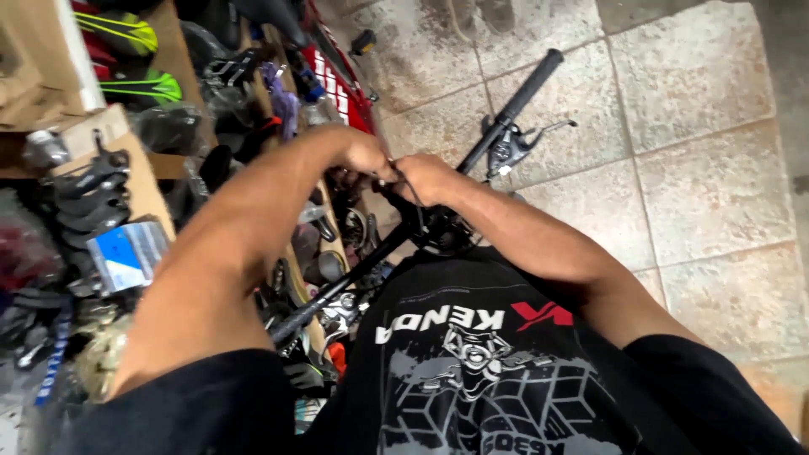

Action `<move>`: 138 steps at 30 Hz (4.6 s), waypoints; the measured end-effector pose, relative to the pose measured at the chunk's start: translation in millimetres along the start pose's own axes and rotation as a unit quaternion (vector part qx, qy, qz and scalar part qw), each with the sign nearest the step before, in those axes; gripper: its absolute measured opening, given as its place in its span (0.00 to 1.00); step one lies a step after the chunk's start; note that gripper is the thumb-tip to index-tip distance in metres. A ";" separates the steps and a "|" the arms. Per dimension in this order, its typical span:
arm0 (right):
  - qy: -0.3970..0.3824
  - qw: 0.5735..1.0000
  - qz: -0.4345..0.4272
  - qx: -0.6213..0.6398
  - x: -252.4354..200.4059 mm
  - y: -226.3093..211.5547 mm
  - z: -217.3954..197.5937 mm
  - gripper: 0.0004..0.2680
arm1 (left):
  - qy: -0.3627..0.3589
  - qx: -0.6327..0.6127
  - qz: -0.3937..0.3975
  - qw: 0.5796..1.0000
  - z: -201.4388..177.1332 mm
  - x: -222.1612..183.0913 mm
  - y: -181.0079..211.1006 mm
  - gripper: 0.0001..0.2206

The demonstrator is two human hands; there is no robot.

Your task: Adjusting and tightening the handlebars of a red mountain bike using hex keys in a workshop environment.

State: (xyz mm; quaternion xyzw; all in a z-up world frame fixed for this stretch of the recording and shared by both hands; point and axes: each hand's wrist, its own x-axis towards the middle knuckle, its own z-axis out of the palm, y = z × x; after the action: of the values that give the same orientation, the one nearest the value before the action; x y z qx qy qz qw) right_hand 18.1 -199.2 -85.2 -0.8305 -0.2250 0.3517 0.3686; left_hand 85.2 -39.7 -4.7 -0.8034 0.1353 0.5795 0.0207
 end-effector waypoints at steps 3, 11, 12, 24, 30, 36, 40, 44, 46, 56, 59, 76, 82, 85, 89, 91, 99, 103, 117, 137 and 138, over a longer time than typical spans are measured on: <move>-0.007 1.000 0.008 0.002 -0.4 7.2 1.1 0.12 | 0.030 -0.094 0.009 0.995 0.2 -29.0 7.9 0.25; 0.016 0.998 -0.058 -0.021 2.9 7.1 7.0 0.14 | 0.179 0.137 -0.039 0.974 34.8 -57.9 34.5 0.18; -0.009 0.999 -0.030 0.005 5.4 8.1 3.8 0.13 | 0.148 0.053 -0.046 0.986 28.1 -69.9 34.6 0.21; -0.115 0.988 -0.106 -0.016 5.1 71.2 -11.1 0.11 | 0.198 -0.113 -0.135 0.964 43.0 -54.5 98.4 0.23; -0.128 0.979 -0.127 -0.092 -55.5 39.4 -57.8 0.11 | 0.207 -0.157 -0.165 0.952 59.9 -31.3 153.8 0.22; -0.141 0.973 -0.131 -0.125 -110.2 44.5 -83.6 0.14 | 0.205 -0.143 -0.148 0.957 58.1 -38.4 189.1 0.21; -0.169 0.974 -0.064 -0.136 -129.2 46.3 -106.6 0.10 | 0.186 -0.137 -0.129 0.965 64.5 -34.6 210.9 0.22; -0.153 0.980 -0.033 -0.126 -117.1 101.3 -110.2 0.08 | 0.250 -0.110 -0.081 0.959 73.2 7.3 215.6 0.23; -0.138 0.983 -0.086 -0.084 -120.8 129.5 -104.7 0.10 | 0.466 0.097 -0.057 0.878 99.4 33.8 222.9 0.11; -0.042 0.993 -0.110 -0.021 -134.5 110.8 -99.2 0.10 | 0.246 0.043 -0.054 0.967 32.0 59.2 196.4 0.11; -0.073 0.997 -0.040 -0.003 -128.4 104.6 -82.5 0.14 | 0.443 0.183 0.010 0.878 49.7 67.2 194.6 0.08; -0.058 0.988 -0.102 -0.096 -97.3 115.1 -30.2 0.16 | 0.475 0.008 -0.019 0.880 126.7 -13.2 146.7 0.11; 0.052 0.972 -0.226 -0.044 -72.4 154.3 18.1 0.14 | 0.478 0.018 -0.030 0.877 144.0 -22.8 137.3 0.12; 0.065 0.961 -0.268 0.011 -117.0 79.3 -38.8 0.14 | 0.457 0.058 -0.051 0.886 136.5 -27.4 133.1 0.14; -0.023 0.995 -0.073 -0.071 -94.6 83.7 -30.2 0.14 | 0.438 0.037 -0.052 0.897 133.2 -6.4 118.4 0.15; -0.050 0.994 -0.021 -0.094 -100.7 71.7 -37.5 0.11 | 0.414 0.046 -0.038 0.908 125.2 -7.8 119.6 0.14; -0.034 0.994 -0.017 -0.099 -87.2 81.4 -26.4 0.12 | 0.353 0.126 -0.047 0.926 86.9 -20.9 140.2 0.07; -0.040 0.988 -0.030 -0.143 -75.4 85.7 -17.9 0.06 | 0.356 0.134 -0.050 0.923 79.0 -5.0 138.0 0.07; -0.074 0.994 0.013 -0.086 -118.4 51.3 -53.1 0.04 | 0.268 0.027 -0.148 0.952 65.8 -45.3 171.8 0.06; -0.098 0.994 0.026 -0.026 -93.6 67.9 -35.8 0.06 | 0.284 0.103 -0.172 0.938 82.8 -30.3 157.9 0.14; -0.080 0.995 -0.002 -0.065 -88.6 72.2 -33.7 0.06 | 0.285 0.099 -0.175 0.937 78.4 -30.2 159.0 0.14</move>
State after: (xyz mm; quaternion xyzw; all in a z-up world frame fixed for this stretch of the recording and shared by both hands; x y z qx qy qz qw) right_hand -6.0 -315.8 -87.6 -0.8214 -0.2774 0.4010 0.2958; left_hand -34.6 -172.0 17.6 -0.9397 0.0498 0.2973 0.1616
